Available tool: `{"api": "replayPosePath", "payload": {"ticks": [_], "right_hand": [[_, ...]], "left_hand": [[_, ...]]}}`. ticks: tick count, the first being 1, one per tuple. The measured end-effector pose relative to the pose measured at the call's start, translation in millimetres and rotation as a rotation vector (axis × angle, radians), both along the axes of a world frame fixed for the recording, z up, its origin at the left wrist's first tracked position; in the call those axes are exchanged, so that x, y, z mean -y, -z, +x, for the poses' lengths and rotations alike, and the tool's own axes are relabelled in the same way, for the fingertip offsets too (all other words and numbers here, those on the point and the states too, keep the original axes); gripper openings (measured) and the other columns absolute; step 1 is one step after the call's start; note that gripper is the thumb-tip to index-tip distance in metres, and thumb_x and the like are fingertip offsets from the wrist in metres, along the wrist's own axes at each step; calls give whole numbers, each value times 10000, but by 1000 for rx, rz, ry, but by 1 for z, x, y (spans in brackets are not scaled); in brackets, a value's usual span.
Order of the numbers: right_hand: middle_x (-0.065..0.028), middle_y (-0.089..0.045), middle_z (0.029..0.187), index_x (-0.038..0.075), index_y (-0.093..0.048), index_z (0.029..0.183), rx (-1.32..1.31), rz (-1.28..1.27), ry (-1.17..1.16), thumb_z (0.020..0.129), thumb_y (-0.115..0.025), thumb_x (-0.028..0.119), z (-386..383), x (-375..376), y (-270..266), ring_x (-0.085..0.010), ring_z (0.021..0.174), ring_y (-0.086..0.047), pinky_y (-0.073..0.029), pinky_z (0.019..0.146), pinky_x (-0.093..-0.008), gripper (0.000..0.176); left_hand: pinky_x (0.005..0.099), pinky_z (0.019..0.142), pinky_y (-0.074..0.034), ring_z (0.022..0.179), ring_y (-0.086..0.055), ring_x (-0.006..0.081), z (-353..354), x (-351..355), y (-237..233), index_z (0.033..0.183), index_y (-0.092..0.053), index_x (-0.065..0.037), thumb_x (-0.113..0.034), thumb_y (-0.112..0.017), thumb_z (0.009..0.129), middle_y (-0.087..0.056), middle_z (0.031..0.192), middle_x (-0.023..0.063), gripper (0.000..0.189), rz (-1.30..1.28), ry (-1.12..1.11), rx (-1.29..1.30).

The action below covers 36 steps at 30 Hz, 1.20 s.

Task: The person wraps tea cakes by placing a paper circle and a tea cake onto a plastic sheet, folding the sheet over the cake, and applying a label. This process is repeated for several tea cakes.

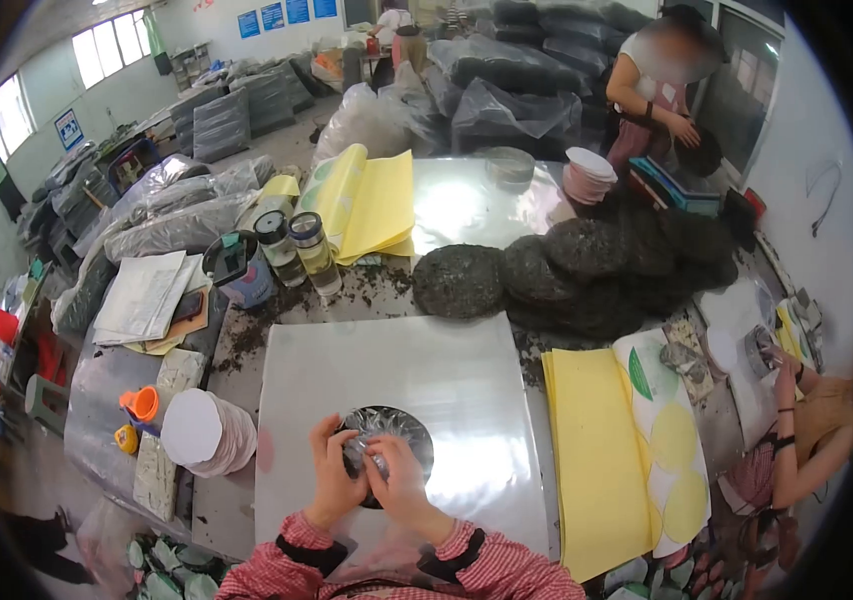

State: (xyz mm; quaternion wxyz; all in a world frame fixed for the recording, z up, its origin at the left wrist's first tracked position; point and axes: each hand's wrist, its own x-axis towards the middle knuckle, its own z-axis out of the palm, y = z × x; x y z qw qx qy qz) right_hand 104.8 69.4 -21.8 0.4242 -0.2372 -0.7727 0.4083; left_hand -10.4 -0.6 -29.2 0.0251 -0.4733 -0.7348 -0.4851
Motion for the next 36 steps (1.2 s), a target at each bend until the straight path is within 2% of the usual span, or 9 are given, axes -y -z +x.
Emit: {"api": "replayPosePath", "payload": {"ticks": [3, 9, 12, 13, 16, 20, 22, 25, 36], "right_hand": [[-171, -636, 1080, 6, -617, 1063, 51, -134, 24, 899, -672, 57, -1, -2, -5, -361, 985, -636, -510, 856, -401, 180], [-166, -665, 1042, 9, -675, 1033, 292, 343, -57, 875, -665, 74, 36, -11, -19, -357, 972, -642, -544, 800, -406, 171], [-176, -670, 1036, 8, -681, 986, 374, -294, -152, 880, -637, 97, 8, -32, 14, -356, 960, -637, -539, 760, -433, 145], [-199, -677, 1014, 2, -682, 946, 586, 150, -96, 883, -606, 106, 5, -34, 35, -362, 904, -645, -529, 724, -443, 143], [-153, -640, 859, 18, -654, 875, 197, 163, -167, 826, -664, 86, 27, -44, 16, -359, 829, -637, -529, 729, -454, 84], [-130, -680, 899, 64, -689, 928, 493, 313, 345, 870, -624, 103, 155, -140, -24, -319, 809, -653, -532, 681, -424, 96], [-168, -694, 991, 37, -682, 1067, 631, 499, 826, 878, -644, 155, 243, -217, 29, -357, 925, -662, -533, 776, -463, 226], [-182, -701, 1097, 30, -674, 1129, 833, 824, 985, 872, -645, 144, 314, -264, 57, -354, 1039, -665, -541, 850, -460, 283], [-170, -695, 920, 89, -725, 921, 572, 189, 856, 882, -671, 157, 230, -181, 1, -371, 855, -656, -512, 738, -436, 95]], "left_hand": [[535, 1155, -337, 1322, -466, 387, -3, 14, -39, 1416, -449, 60, -304, -832, 649, -454, 1441, 221, 931, -300, 437, -152], [538, 1126, -372, 1234, -533, 382, 4, 1, -12, 1372, -503, 59, -185, -747, 730, -568, 1316, 184, 730, -371, 230, -264], [553, 1149, -322, 1324, -478, 386, 8, 9, -10, 1390, -491, 70, -207, -728, 752, -509, 1415, 216, 734, -329, 297, -303], [554, 1165, -287, 1373, -433, 391, 8, 8, -17, 1405, -478, 75, -245, -719, 770, -463, 1469, 229, 751, -400, 335, -284], [546, 1200, -207, 1471, -328, 395, 4, -1, -20, 1449, -436, 83, -389, -674, 852, -344, 1579, 255, 798, -547, 427, -308], [526, 1203, -198, 1471, -330, 380, 7, -7, -18, 1461, -407, 97, -481, -621, 925, -351, 1569, 267, 816, -673, 377, -363], [524, 1201, -201, 1470, -333, 377, 6, -7, -19, 1458, -410, 99, -484, -620, 925, -358, 1565, 266, 817, -661, 372, -389], [551, 1189, -229, 1454, -357, 388, 8, -8, -26, 1449, -412, 109, -563, -608, 916, -364, 1561, 268, 880, -643, 354, -408], [539, 1203, -203, 1483, -292, 399, 7, -1, -21, 1483, -371, 89, -442, -628, 934, -305, 1588, 272, 806, -691, 368, -440]]}}
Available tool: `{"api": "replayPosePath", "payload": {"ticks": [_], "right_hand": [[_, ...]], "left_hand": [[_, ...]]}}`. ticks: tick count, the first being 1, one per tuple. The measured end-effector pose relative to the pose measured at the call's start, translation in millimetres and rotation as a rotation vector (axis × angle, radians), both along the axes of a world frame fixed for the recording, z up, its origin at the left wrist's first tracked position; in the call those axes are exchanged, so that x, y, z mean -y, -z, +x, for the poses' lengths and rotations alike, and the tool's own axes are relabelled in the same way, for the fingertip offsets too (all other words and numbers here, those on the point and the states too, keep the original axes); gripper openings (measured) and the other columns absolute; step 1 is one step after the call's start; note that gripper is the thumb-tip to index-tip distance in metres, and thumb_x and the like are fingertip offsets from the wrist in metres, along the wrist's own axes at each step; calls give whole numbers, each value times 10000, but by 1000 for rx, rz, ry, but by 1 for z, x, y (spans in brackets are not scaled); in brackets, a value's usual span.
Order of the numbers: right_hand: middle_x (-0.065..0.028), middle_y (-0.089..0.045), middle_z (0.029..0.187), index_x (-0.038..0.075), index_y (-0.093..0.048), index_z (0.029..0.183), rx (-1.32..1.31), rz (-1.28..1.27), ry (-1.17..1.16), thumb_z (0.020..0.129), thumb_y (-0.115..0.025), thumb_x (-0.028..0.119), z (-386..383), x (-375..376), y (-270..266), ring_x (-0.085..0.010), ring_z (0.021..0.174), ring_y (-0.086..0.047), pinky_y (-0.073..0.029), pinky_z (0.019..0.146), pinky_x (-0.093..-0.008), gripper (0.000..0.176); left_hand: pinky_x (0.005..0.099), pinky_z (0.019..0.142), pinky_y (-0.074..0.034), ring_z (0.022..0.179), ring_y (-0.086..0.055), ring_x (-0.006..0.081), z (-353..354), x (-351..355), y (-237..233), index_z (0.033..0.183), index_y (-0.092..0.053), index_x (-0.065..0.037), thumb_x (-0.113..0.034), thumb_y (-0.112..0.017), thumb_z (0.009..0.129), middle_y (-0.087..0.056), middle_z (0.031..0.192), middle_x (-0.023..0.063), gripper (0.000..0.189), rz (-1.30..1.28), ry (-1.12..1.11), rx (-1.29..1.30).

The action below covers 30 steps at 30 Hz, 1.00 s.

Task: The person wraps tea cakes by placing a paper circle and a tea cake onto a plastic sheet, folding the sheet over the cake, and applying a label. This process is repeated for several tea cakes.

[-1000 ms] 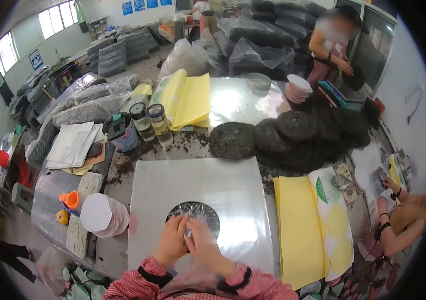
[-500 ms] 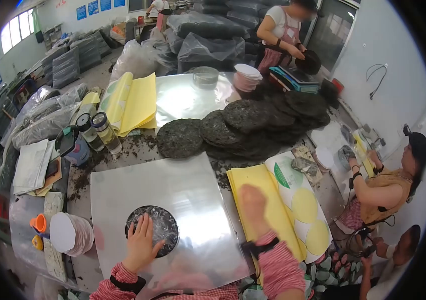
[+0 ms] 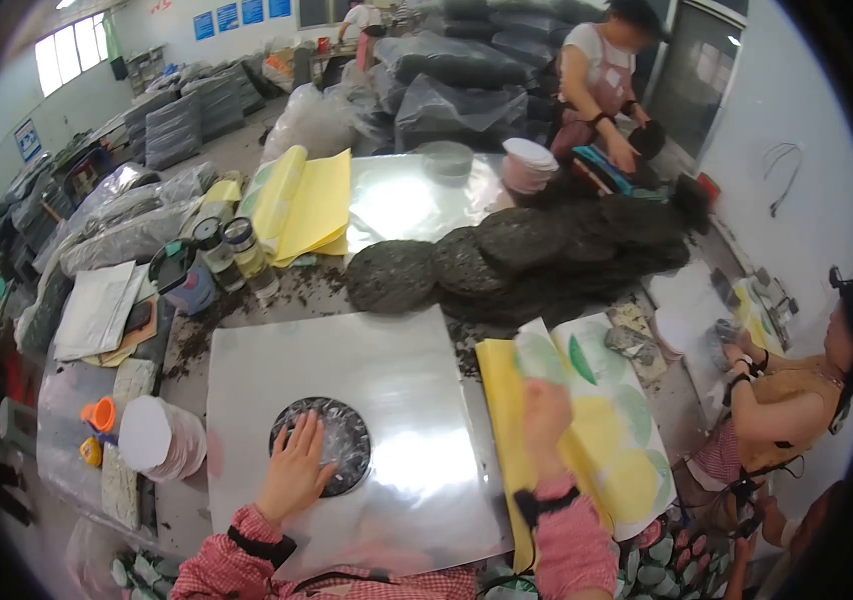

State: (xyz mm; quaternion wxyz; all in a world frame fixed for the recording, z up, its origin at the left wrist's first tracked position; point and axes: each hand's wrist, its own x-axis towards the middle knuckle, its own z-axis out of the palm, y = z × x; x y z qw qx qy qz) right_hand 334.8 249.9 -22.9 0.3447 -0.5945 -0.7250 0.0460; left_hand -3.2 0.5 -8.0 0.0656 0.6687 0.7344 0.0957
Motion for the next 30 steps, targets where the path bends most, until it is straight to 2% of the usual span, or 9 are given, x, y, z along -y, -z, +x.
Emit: {"api": "replayPosePath", "payload": {"ticks": [2, 5, 8, 13, 18, 21, 25, 27, 30], "right_hand": [[-153, -700, 897, 88, -736, 990, -231, 46, -299, 851, -685, 82, -67, 97, -16, -363, 844, -659, -519, 752, -440, 148], [-261, -522, 1425, 36, -581, 1367, -192, -39, -665, 819, -741, 90, -133, 163, -8, -431, 1289, -536, -492, 1014, -455, 573], [-262, -515, 1433, -27, -499, 1411, -97, -109, -957, 861, -726, 267, -163, 177, -1, -430, 1300, -526, -449, 1065, -485, 664], [-246, -537, 1411, -43, -525, 1367, 158, -179, -995, 863, -701, 448, -166, 170, -37, -395, 1284, -546, -369, 1121, -546, 726], [-271, -501, 1436, -56, -347, 1497, -329, -543, -1002, 953, -597, 395, -221, 140, -21, -387, 1367, -460, -268, 1189, -530, 750], [-259, -346, 1562, 19, -295, 1553, -149, -463, -1063, 980, -549, 384, -227, 137, 3, -412, 1460, -320, -205, 1202, -572, 725], [-211, -246, 1631, 181, -382, 1548, 243, -201, -1112, 928, -609, 488, -229, 152, -3, -446, 1501, -218, -168, 1171, -668, 728], [-196, -262, 1631, 250, -431, 1525, 307, -135, -1102, 877, -658, 519, -232, 154, 3, -453, 1497, -222, -163, 1158, -695, 738], [-203, -254, 1632, 242, -421, 1531, 325, -124, -1086, 892, -621, 576, -227, 152, 10, -457, 1501, -209, -160, 1156, -697, 748]], "left_hand": [[554, 1198, -207, 1486, -274, 416, 6, -1, -5, 1499, -368, 56, -378, -638, 934, -301, 1592, 261, 762, 118, -21, -11], [590, 1194, -195, 1490, -267, 411, 5, -1, -6, 1510, -384, 4, -355, -654, 908, -301, 1608, 213, 751, 87, -42, -42], [553, 1176, -281, 1450, -370, 371, -1, 3, -3, 1418, -541, -63, -340, -689, 875, -401, 1565, 177, 627, 133, 31, -10], [382, 1017, -489, 1205, -621, 273, -3, 5, 25, 1294, -613, -61, -177, -833, 783, -614, 1361, 113, 569, 333, -38, 908], [388, 1029, -476, 1212, -605, 262, -1, 1, 16, 1345, -543, -58, -151, -831, 782, -602, 1352, 119, 639, 378, -48, 841], [383, 1025, -474, 1211, -600, 277, -28, 7, 15, 1376, -517, -55, -182, -766, 844, -595, 1339, 129, 601, 416, 100, 251], [366, 820, -512, 1028, -657, 232, -45, 44, 31, 1426, -492, -29, -135, -593, 960, -643, 1182, 156, 489, 364, -619, 772], [408, 600, -508, 712, -678, 313, -38, 42, 22, 1416, -513, -34, -131, -559, 954, -682, 837, 160, 475, 5, -535, 631], [438, 506, -482, 518, -612, 338, -18, 36, -2, 1446, -483, -40, -136, -582, 930, -603, 614, 135, 533, 248, -373, 381]]}}
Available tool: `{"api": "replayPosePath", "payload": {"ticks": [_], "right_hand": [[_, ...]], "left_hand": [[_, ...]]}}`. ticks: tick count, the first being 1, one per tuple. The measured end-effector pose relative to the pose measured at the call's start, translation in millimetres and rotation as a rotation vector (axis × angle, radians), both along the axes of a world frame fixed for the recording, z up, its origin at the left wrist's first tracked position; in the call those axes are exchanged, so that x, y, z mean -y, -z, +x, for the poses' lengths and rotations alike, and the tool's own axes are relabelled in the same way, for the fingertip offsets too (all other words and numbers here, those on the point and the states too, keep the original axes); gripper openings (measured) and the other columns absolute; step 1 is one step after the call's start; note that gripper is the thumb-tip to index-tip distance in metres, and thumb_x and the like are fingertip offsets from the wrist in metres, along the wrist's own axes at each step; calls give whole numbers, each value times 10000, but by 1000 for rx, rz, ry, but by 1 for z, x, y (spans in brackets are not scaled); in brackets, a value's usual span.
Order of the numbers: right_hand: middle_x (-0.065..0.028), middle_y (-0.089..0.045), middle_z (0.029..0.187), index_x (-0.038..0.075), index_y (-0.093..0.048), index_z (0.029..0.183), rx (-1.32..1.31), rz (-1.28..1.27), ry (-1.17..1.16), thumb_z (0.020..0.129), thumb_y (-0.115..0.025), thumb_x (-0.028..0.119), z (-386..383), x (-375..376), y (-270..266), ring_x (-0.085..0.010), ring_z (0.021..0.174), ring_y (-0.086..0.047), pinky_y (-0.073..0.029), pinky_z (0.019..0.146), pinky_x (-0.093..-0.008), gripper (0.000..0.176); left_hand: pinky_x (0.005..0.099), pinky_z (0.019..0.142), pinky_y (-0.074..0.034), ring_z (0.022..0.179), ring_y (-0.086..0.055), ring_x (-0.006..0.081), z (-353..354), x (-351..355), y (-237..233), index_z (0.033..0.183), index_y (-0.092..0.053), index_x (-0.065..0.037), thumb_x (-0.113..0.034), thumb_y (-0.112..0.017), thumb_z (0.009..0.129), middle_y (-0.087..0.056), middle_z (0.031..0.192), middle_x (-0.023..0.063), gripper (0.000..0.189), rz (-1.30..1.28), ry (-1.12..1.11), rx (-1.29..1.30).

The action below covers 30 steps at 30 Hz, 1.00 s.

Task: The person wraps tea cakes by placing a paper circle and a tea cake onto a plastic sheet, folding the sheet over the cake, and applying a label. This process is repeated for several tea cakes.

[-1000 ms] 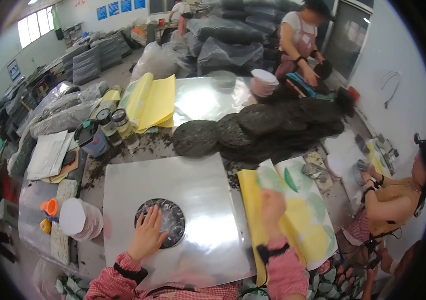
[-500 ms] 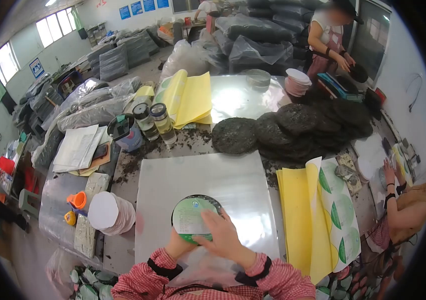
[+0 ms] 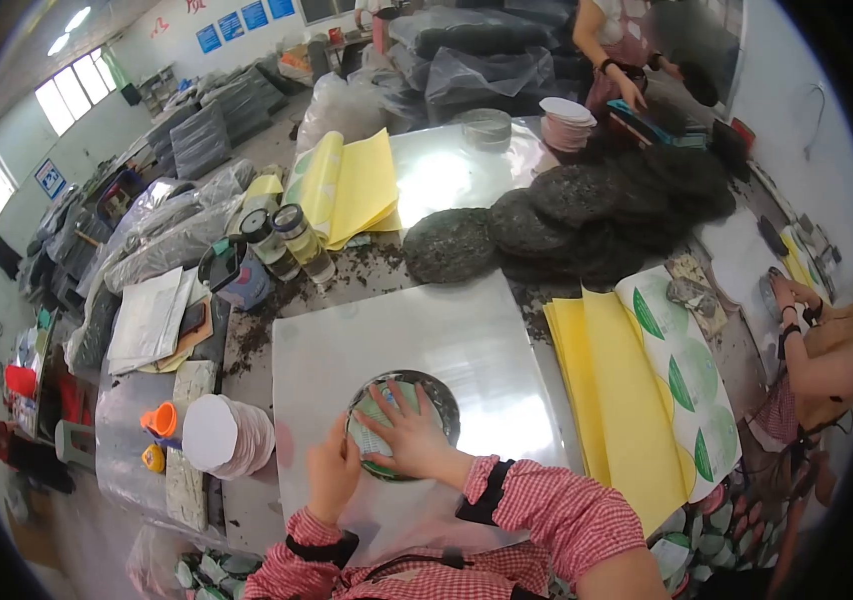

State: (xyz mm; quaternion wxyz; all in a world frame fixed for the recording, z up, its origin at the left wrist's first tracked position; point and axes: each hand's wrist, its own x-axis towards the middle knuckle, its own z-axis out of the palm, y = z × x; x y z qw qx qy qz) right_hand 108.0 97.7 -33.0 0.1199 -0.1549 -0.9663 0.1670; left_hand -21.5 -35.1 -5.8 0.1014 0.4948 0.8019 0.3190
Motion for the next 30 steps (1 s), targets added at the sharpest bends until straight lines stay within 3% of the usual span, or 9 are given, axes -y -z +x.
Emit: {"api": "replayPosePath", "payload": {"ticks": [5, 8, 10, 11, 16, 19, 21, 28, 30], "right_hand": [[-256, -362, 1557, 134, -456, 1497, -174, -92, -2, 880, -656, 424, 11, -13, 5, -457, 1485, -250, -202, 1172, -631, 710], [-258, -532, 1397, 54, -535, 1403, -408, -137, 402, 901, -668, 362, 24, -12, 9, -440, 1356, -451, -267, 1171, -560, 603], [-224, -663, 1153, 30, -600, 1300, -23, -635, 184, 939, -650, 285, 25, 11, 12, -398, 1116, -616, -326, 1160, -508, 445], [-191, -691, 976, 24, -644, 1215, -273, -432, 3, 972, -615, 259, 23, 28, 13, -364, 912, -657, -370, 1143, -486, 339], [-167, -676, 1106, 54, -643, 1243, -284, -432, -2, 907, -695, 302, 38, 36, 1, -343, 1070, -632, -387, 1128, -492, 420], [-233, -568, 1315, 85, -657, 1236, -283, -256, 25, 838, -764, 379, 79, 33, -17, -414, 1215, -561, -403, 1108, -499, 507], [-399, -300, 1515, 115, -694, 1150, -160, -224, 42, 746, -837, 439, 103, 37, -22, -539, 1360, -410, -419, 1091, -495, 536], [-456, -286, 1489, 127, -722, 943, -221, -435, -70, 714, -876, 378, 129, 66, 17, -562, 1369, -390, -375, 1123, -517, 373], [-408, -304, 1511, 95, -645, 1113, -173, -551, -120, 783, -799, 349, 125, 80, 2, -514, 1383, -396, -370, 1132, -492, 444]], "left_hand": [[411, 496, -445, 523, -607, 314, 56, 4, -32, 1405, -532, -17, -83, -638, 908, -608, 633, 140, 512, 70, 176, -163], [423, 496, -441, 514, -603, 320, 66, 23, -27, 1405, -530, -14, -85, -643, 907, -594, 608, 145, 515, 16, 85, -80], [423, 496, -441, 508, -599, 324, 68, 40, -29, 1400, -533, -12, -87, -639, 910, -585, 592, 142, 507, 17, 21, -79], [428, 498, -442, 511, -598, 332, 67, 48, -35, 1398, -536, -17, -76, -628, 916, -586, 604, 150, 494, -11, -44, -73], [372, 588, -500, 636, -656, 303, 26, 120, 40, 1209, -626, 7, -80, -668, 910, -667, 812, 158, 315, 21, -208, 523], [376, 754, -513, 801, -647, 258, -16, 165, 10, 1016, -697, -24, -124, -762, 851, -673, 880, 92, 204, 14, -99, 430], [417, 856, -461, 922, -590, 244, -43, 182, -8, 894, -740, -106, -175, -820, 787, -671, 904, 60, 150, -162, 375, 14], [390, 903, -414, 1007, -549, 229, -65, 184, 22, 932, -767, -208, -262, -779, 813, -668, 952, 33, 132, -285, 501, 32], [400, 844, -445, 958, -581, 247, -70, 184, 32, 948, -763, -177, -241, -773, 824, -667, 951, 35, 139, -232, 587, 29]]}}
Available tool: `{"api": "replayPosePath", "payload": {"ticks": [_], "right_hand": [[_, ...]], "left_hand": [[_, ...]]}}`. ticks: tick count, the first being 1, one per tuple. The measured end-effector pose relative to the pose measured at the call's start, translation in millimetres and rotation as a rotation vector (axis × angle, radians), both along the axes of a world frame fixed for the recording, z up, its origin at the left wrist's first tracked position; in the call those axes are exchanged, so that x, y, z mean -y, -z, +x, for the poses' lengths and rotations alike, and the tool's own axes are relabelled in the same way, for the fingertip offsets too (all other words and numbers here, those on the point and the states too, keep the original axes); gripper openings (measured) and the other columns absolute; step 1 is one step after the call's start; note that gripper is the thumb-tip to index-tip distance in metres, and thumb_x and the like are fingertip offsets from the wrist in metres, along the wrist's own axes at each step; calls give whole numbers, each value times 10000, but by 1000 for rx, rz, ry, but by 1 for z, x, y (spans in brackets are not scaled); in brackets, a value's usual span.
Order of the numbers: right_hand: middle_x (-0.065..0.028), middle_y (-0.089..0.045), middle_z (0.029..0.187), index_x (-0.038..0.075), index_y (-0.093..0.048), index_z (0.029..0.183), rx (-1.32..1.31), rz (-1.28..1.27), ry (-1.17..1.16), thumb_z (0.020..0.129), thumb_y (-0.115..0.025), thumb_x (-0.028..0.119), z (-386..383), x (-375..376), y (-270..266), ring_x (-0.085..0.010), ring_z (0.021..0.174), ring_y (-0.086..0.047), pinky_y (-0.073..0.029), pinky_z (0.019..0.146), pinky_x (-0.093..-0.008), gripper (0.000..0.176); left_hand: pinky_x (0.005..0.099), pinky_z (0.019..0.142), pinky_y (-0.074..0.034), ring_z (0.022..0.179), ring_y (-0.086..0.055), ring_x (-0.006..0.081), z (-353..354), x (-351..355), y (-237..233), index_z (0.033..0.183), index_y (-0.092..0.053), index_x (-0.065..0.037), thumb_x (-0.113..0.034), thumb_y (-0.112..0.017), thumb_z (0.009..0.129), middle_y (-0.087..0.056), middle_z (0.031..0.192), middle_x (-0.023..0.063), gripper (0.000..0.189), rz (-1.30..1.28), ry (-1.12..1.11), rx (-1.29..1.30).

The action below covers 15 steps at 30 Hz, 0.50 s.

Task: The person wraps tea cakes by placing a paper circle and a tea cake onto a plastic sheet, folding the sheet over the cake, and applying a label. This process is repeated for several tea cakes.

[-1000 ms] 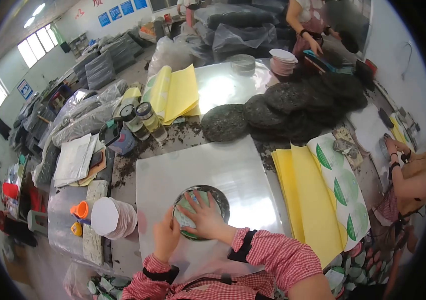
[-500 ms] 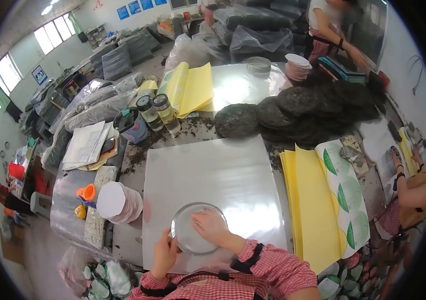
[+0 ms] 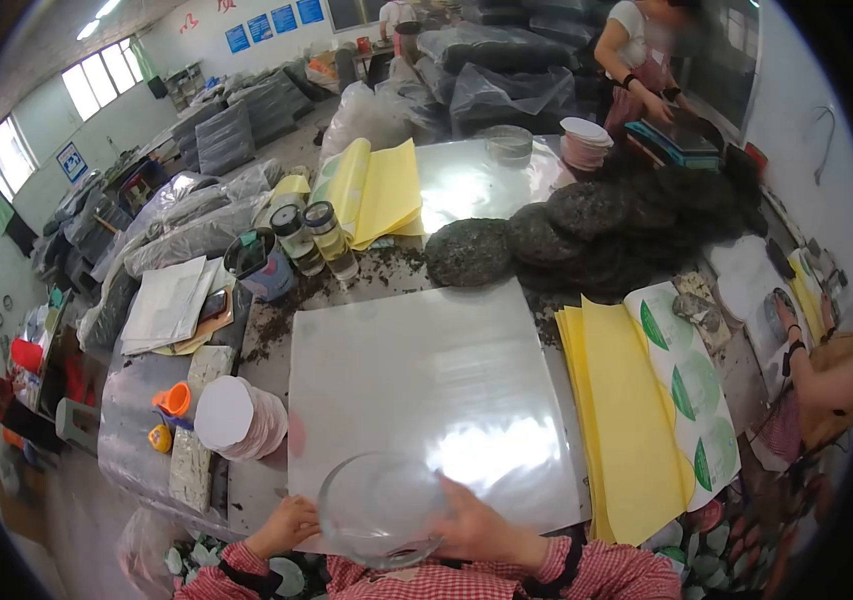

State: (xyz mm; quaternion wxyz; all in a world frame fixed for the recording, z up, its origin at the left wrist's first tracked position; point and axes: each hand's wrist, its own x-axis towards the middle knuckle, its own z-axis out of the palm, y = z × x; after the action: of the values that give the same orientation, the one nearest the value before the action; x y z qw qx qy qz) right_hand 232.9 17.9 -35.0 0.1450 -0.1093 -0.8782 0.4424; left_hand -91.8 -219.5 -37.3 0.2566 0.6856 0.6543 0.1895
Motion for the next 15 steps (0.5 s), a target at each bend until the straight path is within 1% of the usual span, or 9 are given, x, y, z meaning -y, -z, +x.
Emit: {"api": "replayPosePath", "payload": {"ticks": [2, 3, 6, 7, 8, 10, 11, 13, 15], "right_hand": [[-311, -340, 1556, 32, -491, 1455, 82, -237, -127, 921, -644, 291, -12, 30, -23, -419, 1410, -409, -360, 1149, -443, 612], [-251, -364, 1569, -47, -293, 1542, 188, -436, -207, 958, -528, 258, -27, 39, -36, -366, 1402, -430, -352, 1155, -406, 699], [-269, -365, 1560, -6, -333, 1532, 108, -223, -88, 958, -532, 263, -50, 21, -2, -376, 1376, -452, -384, 1131, -402, 665], [-281, -394, 1527, 42, -362, 1526, 187, -486, 98, 966, -552, 346, -49, 5, -20, -395, 1361, -453, -409, 1106, -430, 665], [-281, -394, 1527, 42, -362, 1526, 185, -467, 93, 966, -552, 346, -47, -8, -16, -395, 1361, -453, -409, 1106, -430, 665], [-295, -438, 1472, 83, -425, 1486, 191, 336, 424, 933, -628, 409, -42, -34, 2, -432, 1311, -484, -447, 1063, -464, 673], [-296, -470, 1436, 87, -484, 1434, 358, 55, 380, 876, -713, 424, -45, -45, 12, -453, 1265, -517, -473, 1036, -479, 691], [-294, -476, 1432, 94, -476, 1442, 239, 213, 348, 871, -729, 386, -33, -38, 23, -442, 1271, -521, -477, 1035, -479, 689], [-259, -493, 1433, 96, -474, 1454, 68, 323, 198, 868, -745, 321, 9, -11, 45, -420, 1291, -521, -477, 1044, -472, 683]], "left_hand": [[401, 808, -463, 928, -595, 262, 1, -31, -26, 942, -757, -155, -217, -761, 833, -665, 949, 49, 126, -60, -179, 170], [401, 772, -481, 898, -609, 277, 1, -46, -41, 936, -750, -132, -193, -749, 841, -663, 947, 63, 112, -113, -352, 323], [407, 721, -506, 859, -615, 302, 2, -58, -87, 915, -730, -101, -139, -721, 850, -648, 926, 85, 76, 177, -210, 107], [412, 753, -503, 866, -611, 300, 17, -51, -90, 899, -717, -106, -128, -706, 851, -631, 894, 86, 54, 215, -75, 0], [409, 785, -500, 884, -612, 292, 31, -47, -91, 904, -718, -123, -141, -706, 850, -635, 912, 72, 58, 137, 24, -142], [395, 840, -500, 955, -625, 268, 37, -31, -48, 928, -720, -141, -153, -711, 840, -656, 967, 44, 89, -7, 99, -205], [395, 840, -500, 955, -625, 268, 32, -35, -41, 928, -720, -141, -153, -711, 840, -656, 967, 44, 89, -6, 98, -204], [423, 923, -495, 1056, -626, 286, 18, -47, -40, 956, -722, -149, -152, -704, 836, -671, 1072, 71, 121, 82, 138, -253], [479, 1015, -457, 1177, -597, 337, -3, -59, -67, 1114, -709, -98, -170, -697, 846, -655, 1211, 159, 278, 333, -363, -327]]}}
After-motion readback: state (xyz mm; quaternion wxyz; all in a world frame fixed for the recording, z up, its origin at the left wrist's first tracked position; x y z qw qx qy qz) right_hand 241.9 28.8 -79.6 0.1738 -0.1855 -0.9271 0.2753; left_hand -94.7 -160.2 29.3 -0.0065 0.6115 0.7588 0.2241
